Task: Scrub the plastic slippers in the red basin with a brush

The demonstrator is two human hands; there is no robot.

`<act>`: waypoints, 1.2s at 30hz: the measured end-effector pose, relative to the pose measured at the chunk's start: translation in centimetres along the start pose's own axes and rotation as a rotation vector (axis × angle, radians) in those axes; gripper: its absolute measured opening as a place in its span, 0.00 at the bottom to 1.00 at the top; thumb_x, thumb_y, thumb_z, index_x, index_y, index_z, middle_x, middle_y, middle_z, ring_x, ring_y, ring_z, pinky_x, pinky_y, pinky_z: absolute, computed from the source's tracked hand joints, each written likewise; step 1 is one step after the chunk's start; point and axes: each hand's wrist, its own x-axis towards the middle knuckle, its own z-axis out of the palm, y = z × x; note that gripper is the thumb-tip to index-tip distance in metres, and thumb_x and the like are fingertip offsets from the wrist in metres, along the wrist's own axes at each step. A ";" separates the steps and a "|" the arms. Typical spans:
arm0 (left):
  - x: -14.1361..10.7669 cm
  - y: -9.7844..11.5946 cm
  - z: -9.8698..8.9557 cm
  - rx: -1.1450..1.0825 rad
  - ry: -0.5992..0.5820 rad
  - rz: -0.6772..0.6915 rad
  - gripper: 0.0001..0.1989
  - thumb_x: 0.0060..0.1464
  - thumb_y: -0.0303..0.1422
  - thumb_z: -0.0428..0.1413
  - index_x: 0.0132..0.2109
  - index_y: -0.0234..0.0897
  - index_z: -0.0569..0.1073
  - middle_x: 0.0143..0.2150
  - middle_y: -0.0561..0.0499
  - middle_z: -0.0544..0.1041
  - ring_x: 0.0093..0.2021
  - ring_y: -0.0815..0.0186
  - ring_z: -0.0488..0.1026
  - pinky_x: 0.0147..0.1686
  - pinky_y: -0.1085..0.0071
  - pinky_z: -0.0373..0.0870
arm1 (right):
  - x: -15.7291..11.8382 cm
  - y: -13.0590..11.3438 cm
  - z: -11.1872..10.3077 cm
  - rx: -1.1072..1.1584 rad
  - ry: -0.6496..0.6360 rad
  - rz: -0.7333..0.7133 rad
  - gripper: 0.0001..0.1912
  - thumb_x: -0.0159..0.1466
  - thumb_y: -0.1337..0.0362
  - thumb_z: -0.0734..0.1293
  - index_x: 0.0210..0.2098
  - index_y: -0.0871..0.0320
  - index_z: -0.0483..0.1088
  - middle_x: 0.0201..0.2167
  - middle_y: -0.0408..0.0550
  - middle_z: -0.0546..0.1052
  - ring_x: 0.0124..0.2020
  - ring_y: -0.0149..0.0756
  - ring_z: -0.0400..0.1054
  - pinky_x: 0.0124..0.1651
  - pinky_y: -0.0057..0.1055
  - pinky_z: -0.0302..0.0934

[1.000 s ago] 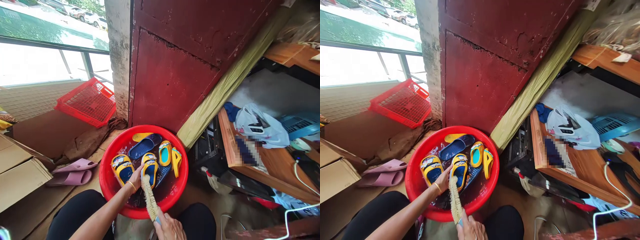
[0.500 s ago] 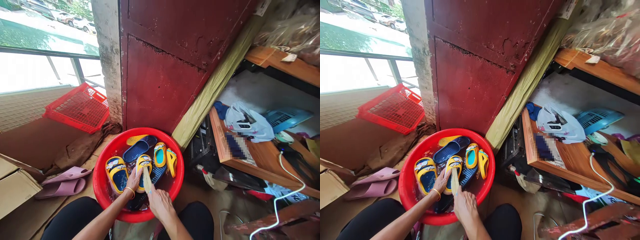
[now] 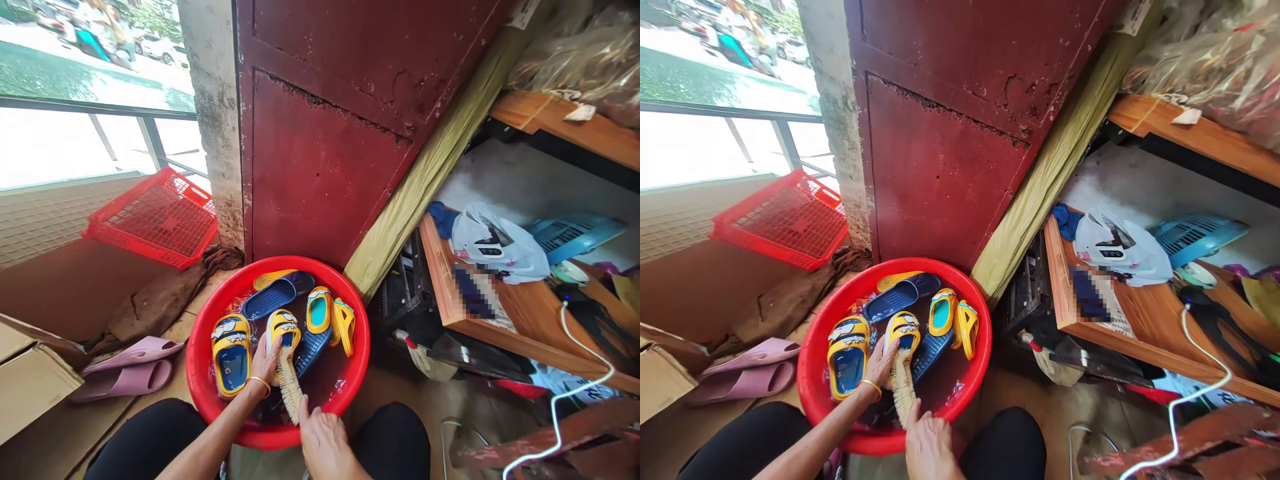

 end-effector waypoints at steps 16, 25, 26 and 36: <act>0.0 -0.6 -0.5 0.220 -0.085 -0.026 0.36 0.55 0.49 0.56 0.67 0.41 0.60 0.63 0.39 0.72 0.64 0.45 0.68 0.61 0.52 0.63 | 13.6 0.0 -1.9 0.230 -0.511 0.129 0.21 0.66 0.77 0.58 0.57 0.73 0.68 0.36 0.66 0.80 0.40 0.46 0.78 0.38 0.36 0.71; -0.1 -1.0 0.4 -0.092 -0.140 -0.082 0.42 0.54 0.51 0.56 0.69 0.36 0.56 0.65 0.37 0.70 0.60 0.50 0.71 0.57 0.61 0.70 | 5.3 -0.4 -2.2 0.159 -0.458 -0.014 0.24 0.64 0.74 0.61 0.60 0.69 0.67 0.36 0.65 0.80 0.37 0.48 0.78 0.39 0.39 0.71; -0.1 -1.1 0.6 -0.090 -0.140 -0.076 0.42 0.53 0.51 0.57 0.69 0.36 0.57 0.65 0.37 0.69 0.61 0.49 0.70 0.59 0.60 0.68 | 6.4 -0.3 -2.0 0.174 -0.465 0.006 0.23 0.65 0.74 0.61 0.60 0.70 0.66 0.37 0.65 0.80 0.38 0.48 0.78 0.39 0.39 0.71; 0.3 -2.5 -0.3 -0.021 -0.141 0.011 0.36 0.55 0.44 0.57 0.67 0.35 0.59 0.70 0.39 0.62 0.70 0.53 0.58 0.69 0.59 0.52 | 14.2 1.0 -2.0 0.303 -0.482 0.105 0.19 0.66 0.77 0.57 0.53 0.70 0.70 0.40 0.66 0.80 0.43 0.46 0.78 0.43 0.36 0.70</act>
